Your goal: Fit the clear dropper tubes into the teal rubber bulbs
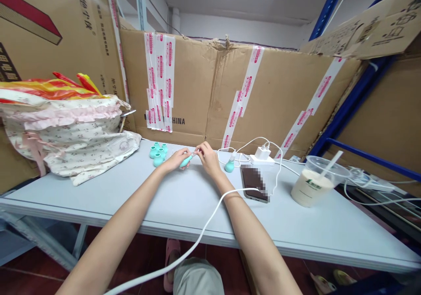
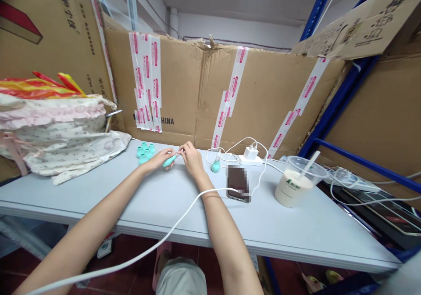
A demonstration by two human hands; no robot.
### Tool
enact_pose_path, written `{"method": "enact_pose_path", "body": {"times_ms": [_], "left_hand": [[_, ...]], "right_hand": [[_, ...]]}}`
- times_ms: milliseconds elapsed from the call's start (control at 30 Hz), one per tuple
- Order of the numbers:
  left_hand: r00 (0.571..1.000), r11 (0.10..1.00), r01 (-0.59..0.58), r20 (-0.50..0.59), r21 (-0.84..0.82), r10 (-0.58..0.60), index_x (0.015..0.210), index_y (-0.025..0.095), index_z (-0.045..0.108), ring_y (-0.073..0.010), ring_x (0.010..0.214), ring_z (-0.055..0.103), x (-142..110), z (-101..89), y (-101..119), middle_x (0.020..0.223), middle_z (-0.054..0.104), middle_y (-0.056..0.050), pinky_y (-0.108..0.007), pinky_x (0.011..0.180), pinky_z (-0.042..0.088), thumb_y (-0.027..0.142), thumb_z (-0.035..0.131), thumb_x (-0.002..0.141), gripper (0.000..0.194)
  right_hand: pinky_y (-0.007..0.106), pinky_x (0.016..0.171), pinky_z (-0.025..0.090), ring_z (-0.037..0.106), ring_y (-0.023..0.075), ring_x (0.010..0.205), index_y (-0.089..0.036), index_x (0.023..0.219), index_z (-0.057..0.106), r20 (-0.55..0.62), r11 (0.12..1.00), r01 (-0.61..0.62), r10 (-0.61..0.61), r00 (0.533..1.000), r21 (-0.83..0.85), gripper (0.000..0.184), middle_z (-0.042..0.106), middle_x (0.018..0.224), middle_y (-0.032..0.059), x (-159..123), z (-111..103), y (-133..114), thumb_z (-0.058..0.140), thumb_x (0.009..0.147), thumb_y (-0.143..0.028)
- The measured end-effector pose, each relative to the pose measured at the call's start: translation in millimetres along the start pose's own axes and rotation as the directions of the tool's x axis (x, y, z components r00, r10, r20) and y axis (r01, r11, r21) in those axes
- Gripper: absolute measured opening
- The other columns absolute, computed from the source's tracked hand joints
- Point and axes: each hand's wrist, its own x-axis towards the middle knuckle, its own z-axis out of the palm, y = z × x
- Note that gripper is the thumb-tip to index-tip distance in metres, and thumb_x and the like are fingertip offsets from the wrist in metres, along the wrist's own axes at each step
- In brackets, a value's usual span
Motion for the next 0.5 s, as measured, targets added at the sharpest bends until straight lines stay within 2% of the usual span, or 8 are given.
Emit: {"method": "enact_pose_path", "body": {"times_ms": [133, 300, 400, 500], "left_hand": [[1.000, 1.000, -0.008, -0.026, -0.021, 0.007, 0.075, 0.018, 0.042, -0.0114, 0.038, 0.048, -0.6, -1.4, 1.5, 0.050, 0.054, 0.002, -0.023, 0.042, 0.036, 0.051, 0.045, 0.078, 0.033], [0.999, 1.000, -0.018, -0.027, 0.006, 0.018, 0.075, 0.018, 0.042, -0.0120, 0.037, 0.047, -0.2, 0.7, 0.6, 0.049, 0.054, 0.002, -0.023, 0.042, 0.035, 0.052, 0.046, 0.077, 0.034], [1.000, 0.999, -0.020, -0.016, 0.035, 0.021, 0.074, 0.019, 0.041, -0.0122, 0.037, 0.046, -0.7, 0.3, -0.5, 0.048, 0.054, 0.002, -0.024, 0.043, 0.035, 0.052, 0.045, 0.077, 0.033], [1.000, 0.996, -0.019, 0.000, 0.089, 0.019, 0.074, 0.019, 0.042, -0.0117, 0.037, 0.046, -2.4, -0.8, -0.4, 0.048, 0.055, 0.002, -0.024, 0.044, 0.035, 0.051, 0.044, 0.078, 0.033]], "right_hand": [[0.024, 0.069, 0.034, 0.051, 0.0145, 0.080, -0.021, 0.094, 0.055, 0.031, 0.984, 0.104, -0.100, 0.994, -0.142, 0.018, 0.055, 0.092, 0.0046, -1.3, 1.2, 2.1, 0.041, 0.089, -0.030], [0.026, 0.068, 0.032, 0.049, 0.0156, 0.076, -0.020, 0.088, 0.056, 0.034, 0.955, 0.122, -0.117, 0.993, -0.271, 0.021, 0.055, 0.086, 0.0049, -2.1, 6.7, 4.7, 0.038, 0.090, -0.030], [0.024, 0.065, 0.032, 0.049, 0.0149, 0.077, -0.019, 0.089, 0.054, 0.079, 0.966, 0.125, -0.109, 0.991, -0.228, 0.019, 0.053, 0.087, 0.0046, -1.9, 6.5, 4.5, 0.036, 0.091, -0.027], [0.022, 0.061, 0.033, 0.050, 0.0128, 0.072, -0.019, 0.091, 0.051, 0.133, 0.994, 0.072, -0.060, 0.989, -0.086, 0.016, 0.050, 0.090, 0.0033, -2.1, 5.4, 4.4, 0.036, 0.091, -0.026]]}}
